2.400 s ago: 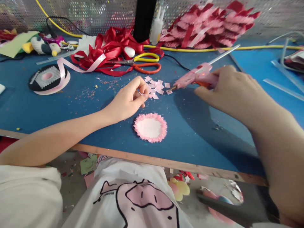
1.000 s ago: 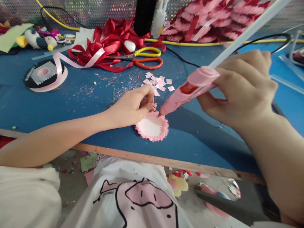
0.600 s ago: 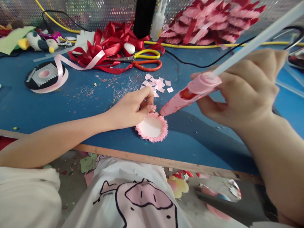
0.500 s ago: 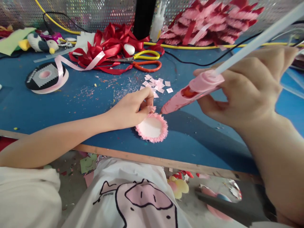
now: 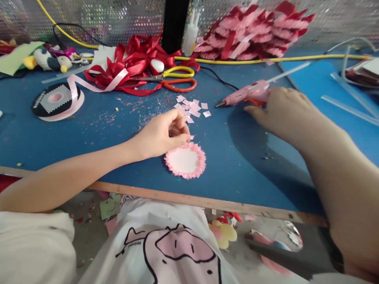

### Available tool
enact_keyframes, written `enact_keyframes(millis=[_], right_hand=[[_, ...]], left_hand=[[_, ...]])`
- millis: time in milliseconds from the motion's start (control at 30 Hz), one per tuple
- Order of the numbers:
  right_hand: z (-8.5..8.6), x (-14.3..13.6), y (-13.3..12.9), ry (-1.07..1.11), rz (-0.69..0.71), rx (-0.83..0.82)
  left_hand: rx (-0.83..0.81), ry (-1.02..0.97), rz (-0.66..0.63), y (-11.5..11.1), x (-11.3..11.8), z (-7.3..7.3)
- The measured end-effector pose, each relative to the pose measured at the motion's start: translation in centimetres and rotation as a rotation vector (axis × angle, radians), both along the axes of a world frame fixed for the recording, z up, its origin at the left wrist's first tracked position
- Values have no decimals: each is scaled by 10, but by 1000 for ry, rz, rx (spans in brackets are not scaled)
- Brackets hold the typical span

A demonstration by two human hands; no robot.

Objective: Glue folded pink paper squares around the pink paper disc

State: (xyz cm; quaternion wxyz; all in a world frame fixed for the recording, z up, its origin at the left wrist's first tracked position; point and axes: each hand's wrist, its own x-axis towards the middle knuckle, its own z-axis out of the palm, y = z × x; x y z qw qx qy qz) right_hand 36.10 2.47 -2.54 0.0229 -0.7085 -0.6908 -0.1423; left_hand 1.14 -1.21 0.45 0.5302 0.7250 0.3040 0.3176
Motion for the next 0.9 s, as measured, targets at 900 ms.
enact_keyframes(millis=[900], right_hand=[[27,-106,-66,374,898,543]], left_hand=[[-259,-146,-16,1,4,3]])
